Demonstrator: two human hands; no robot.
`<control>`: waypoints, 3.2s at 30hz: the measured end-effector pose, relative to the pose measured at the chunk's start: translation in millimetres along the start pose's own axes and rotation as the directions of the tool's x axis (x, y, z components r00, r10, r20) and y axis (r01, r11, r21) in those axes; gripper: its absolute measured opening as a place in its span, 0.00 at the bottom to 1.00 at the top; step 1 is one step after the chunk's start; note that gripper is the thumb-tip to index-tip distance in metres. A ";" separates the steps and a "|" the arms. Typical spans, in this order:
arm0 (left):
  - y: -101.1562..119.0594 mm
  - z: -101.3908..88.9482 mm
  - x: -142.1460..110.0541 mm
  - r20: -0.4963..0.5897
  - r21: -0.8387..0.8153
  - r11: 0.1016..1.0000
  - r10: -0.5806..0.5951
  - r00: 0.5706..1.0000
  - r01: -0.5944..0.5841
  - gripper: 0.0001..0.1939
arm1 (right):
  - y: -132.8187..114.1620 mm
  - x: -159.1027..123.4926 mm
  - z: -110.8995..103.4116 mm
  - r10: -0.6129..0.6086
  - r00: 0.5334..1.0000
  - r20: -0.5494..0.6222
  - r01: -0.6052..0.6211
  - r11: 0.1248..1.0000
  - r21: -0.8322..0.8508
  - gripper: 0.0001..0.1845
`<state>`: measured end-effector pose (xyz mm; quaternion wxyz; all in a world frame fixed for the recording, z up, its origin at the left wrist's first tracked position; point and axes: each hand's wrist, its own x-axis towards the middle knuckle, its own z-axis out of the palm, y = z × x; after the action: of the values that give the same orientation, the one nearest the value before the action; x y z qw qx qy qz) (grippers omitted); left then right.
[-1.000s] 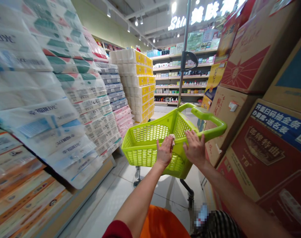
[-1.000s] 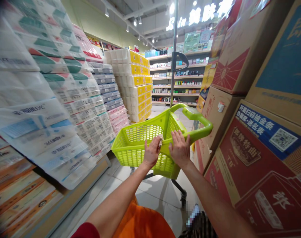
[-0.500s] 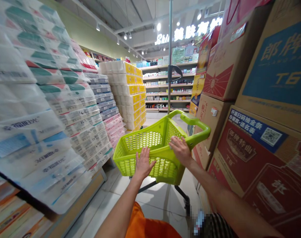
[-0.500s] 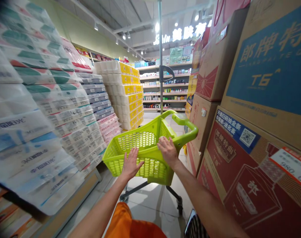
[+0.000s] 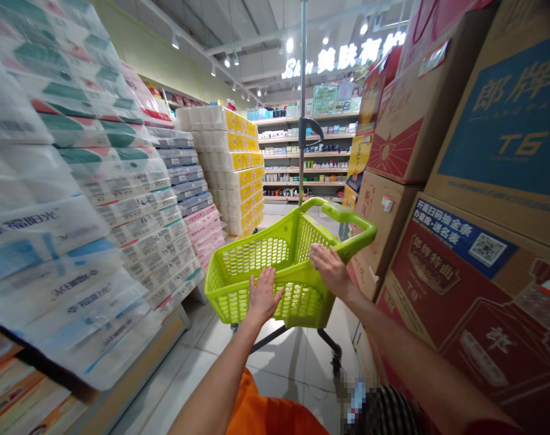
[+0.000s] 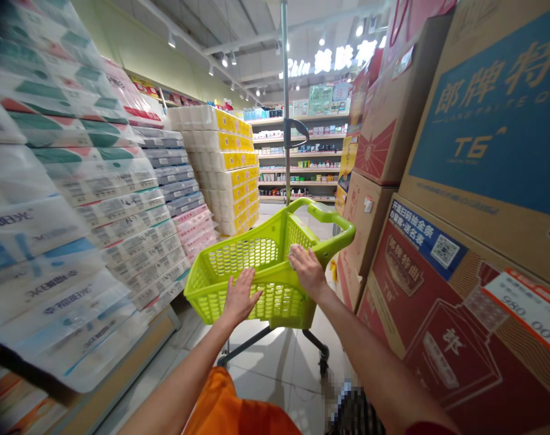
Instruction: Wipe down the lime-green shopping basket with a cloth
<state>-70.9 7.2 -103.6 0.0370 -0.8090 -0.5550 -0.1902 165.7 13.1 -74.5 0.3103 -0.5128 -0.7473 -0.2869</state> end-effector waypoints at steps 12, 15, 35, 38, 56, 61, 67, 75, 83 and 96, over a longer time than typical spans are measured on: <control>23.8 8.5 -2.7 -0.009 -0.016 0.998 -0.060 0.998 0.060 0.32 | -1.5 8.3 13.4 0.122 0.987 0.102 -0.128 0.990 0.062 0.20; 28.8 7.4 -1.7 0.020 -0.141 0.990 0.015 1.000 -0.012 0.33 | -26.7 5.0 25.8 0.074 0.987 0.143 -0.111 0.958 0.266 0.13; 14.8 -21.1 -16.5 0.073 -0.553 0.817 -0.148 0.986 0.163 0.19 | -25.4 -11.7 27.4 0.499 0.864 -0.070 -0.421 0.792 0.442 0.17; 0.2 -16.0 -39.2 0.075 -0.221 0.973 -0.048 0.996 0.063 0.18 | -44.2 -24.0 34.6 0.307 0.951 0.040 -0.299 0.878 0.373 0.18; 19.6 12.7 -37.2 0.179 -0.086 0.989 0.137 0.974 -0.124 0.32 | -81.2 -70.1 24.0 -0.018 0.989 0.148 -0.052 0.888 0.457 0.24; 20.6 13.9 -29.1 0.160 -0.056 0.993 0.108 0.981 -0.100 0.28 | -68.1 -75.7 20.9 0.235 0.964 0.126 -0.263 0.912 0.313 0.24; 7.6 13.2 -24.9 0.163 0.017 0.999 0.045 0.986 -0.048 0.29 | -85.1 -74.3 44.1 0.267 0.964 0.004 -0.260 0.937 0.234 0.23; -16.6 8.3 -10.9 0.138 -0.047 0.997 -0.055 0.989 0.062 0.28 | -70.8 -83.7 48.4 0.281 0.959 -0.037 -0.266 0.938 0.223 0.25; -24.8 24.2 -14.5 0.041 -0.293 0.953 0.086 0.995 -0.070 0.27 | -145.1 -57.6 69.8 0.241 0.970 -0.030 -0.225 0.939 0.260 0.24; -10.4 12.2 -17.2 0.134 -0.182 0.983 0.001 0.991 0.024 0.30 | -65.8 -103.6 46.5 0.369 0.911 -0.186 -0.293 0.894 0.340 0.23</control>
<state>-82.5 -0.8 -122.5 -0.0761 -0.8166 -0.5410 -0.1861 124.8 -33.4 -190.1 0.5200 -0.5398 -0.6393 -0.1722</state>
